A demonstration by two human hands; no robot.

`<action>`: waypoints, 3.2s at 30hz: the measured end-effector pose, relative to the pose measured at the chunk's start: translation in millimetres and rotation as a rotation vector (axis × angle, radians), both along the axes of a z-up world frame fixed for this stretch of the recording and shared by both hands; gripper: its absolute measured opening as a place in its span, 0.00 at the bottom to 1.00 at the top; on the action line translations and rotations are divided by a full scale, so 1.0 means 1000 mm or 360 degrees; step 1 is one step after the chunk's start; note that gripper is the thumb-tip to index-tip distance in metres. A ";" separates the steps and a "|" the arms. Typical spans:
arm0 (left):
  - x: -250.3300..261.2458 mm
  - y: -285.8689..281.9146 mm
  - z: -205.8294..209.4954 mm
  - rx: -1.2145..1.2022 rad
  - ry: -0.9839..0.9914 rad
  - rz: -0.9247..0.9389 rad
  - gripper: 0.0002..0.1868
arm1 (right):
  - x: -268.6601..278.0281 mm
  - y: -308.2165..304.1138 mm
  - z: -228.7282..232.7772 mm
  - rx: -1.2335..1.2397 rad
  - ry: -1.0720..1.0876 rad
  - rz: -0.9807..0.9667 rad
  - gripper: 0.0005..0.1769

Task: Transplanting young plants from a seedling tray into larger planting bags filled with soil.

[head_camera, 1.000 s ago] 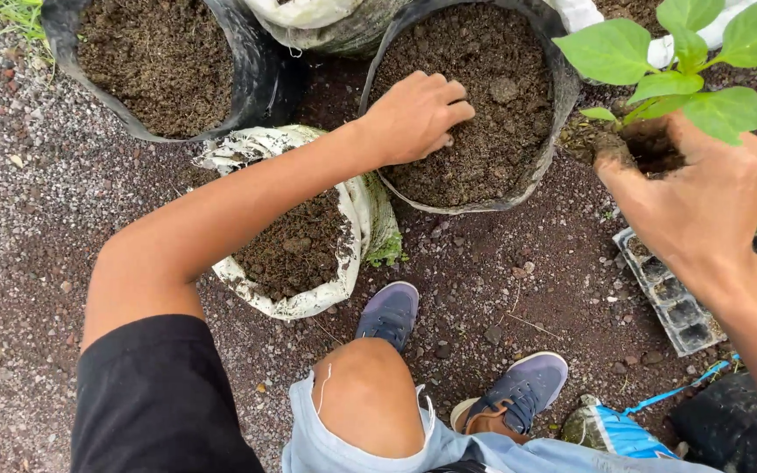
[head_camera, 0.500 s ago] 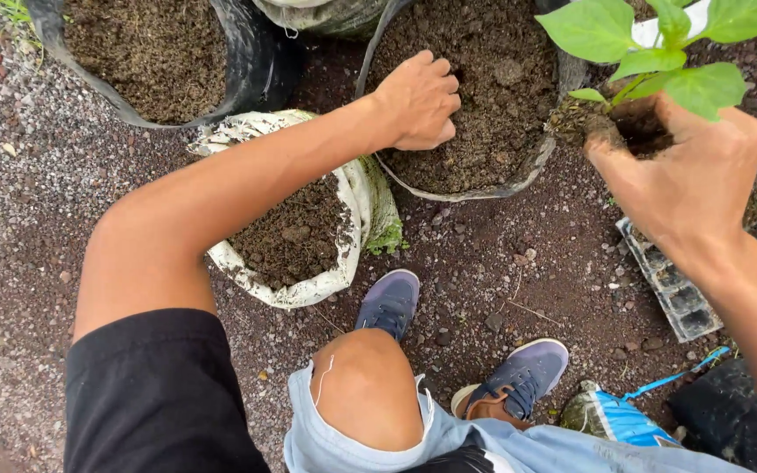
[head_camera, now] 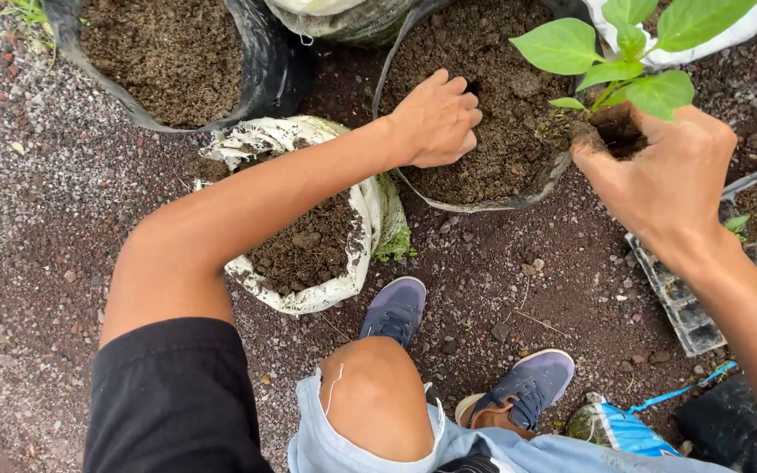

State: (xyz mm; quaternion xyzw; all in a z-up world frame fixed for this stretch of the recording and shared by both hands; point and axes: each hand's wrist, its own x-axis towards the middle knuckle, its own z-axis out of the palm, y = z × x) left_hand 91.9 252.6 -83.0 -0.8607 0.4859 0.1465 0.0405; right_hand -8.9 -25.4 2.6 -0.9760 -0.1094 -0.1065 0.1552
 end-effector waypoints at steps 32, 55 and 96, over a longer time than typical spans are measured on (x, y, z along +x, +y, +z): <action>0.011 0.032 0.008 0.0111 -0.0107 -0.0149 0.30 | 0.070 0.092 -0.041 0.0525 0.0188 0.0335 0.15; 0.000 0.040 0.012 -0.0409 0.0008 0.0633 0.23 | 0.077 0.089 -0.070 0.0483 0.0451 0.0328 0.20; 0.004 0.022 -0.019 -0.0567 -0.0207 0.0544 0.30 | 0.076 0.082 -0.095 0.0211 0.0409 0.0225 0.24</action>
